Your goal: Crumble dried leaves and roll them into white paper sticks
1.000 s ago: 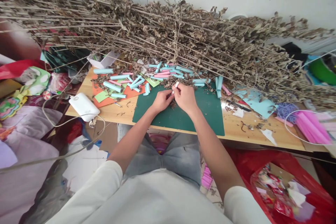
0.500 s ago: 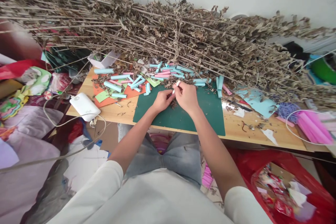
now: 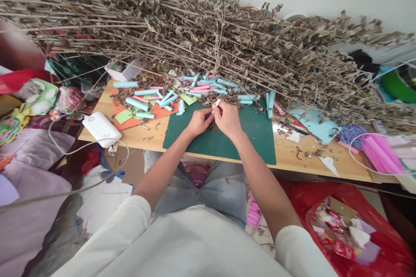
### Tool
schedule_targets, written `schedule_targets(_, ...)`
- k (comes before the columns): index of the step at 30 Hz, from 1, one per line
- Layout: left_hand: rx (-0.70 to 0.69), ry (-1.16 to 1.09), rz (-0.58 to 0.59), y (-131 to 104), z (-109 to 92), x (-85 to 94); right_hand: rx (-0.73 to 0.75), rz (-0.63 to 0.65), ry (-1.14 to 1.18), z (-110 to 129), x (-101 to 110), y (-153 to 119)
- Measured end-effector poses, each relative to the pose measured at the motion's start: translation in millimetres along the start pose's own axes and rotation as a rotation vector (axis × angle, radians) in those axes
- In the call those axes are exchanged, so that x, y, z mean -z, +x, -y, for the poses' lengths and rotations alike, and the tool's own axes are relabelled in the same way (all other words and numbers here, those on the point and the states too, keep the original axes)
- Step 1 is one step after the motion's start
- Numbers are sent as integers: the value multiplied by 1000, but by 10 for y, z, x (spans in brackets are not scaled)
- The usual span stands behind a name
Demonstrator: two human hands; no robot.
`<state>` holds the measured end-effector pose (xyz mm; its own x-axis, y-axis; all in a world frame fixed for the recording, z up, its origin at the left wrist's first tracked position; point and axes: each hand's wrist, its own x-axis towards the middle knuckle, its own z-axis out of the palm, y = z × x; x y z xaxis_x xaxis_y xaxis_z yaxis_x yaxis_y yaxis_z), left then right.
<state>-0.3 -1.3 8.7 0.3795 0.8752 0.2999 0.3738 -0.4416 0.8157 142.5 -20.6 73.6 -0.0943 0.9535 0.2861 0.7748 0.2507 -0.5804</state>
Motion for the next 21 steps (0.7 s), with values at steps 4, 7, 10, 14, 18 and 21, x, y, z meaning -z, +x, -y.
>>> schedule_targets(4,-8,10,-2,0,23,-13,-20,13,15,-31,1,6)
schedule_targets(7,-12,16,-8,-1,36,-23,-6,11,17,-42,2,4)
schedule_targets(10,-11,13,-1,-4,38,-23,-6,21,48,-26,10,-7)
schedule_targets(14,-15,15,3,-8,37,-17,4,24,54,-1,9,-13)
schedule_targets(18,-7,19,-1,-6,37,-14,11,-9,28,-4,-7,-1)
schedule_targets(21,-13,25,-2,-2,32,-9,10,-13,21,-10,-8,8)
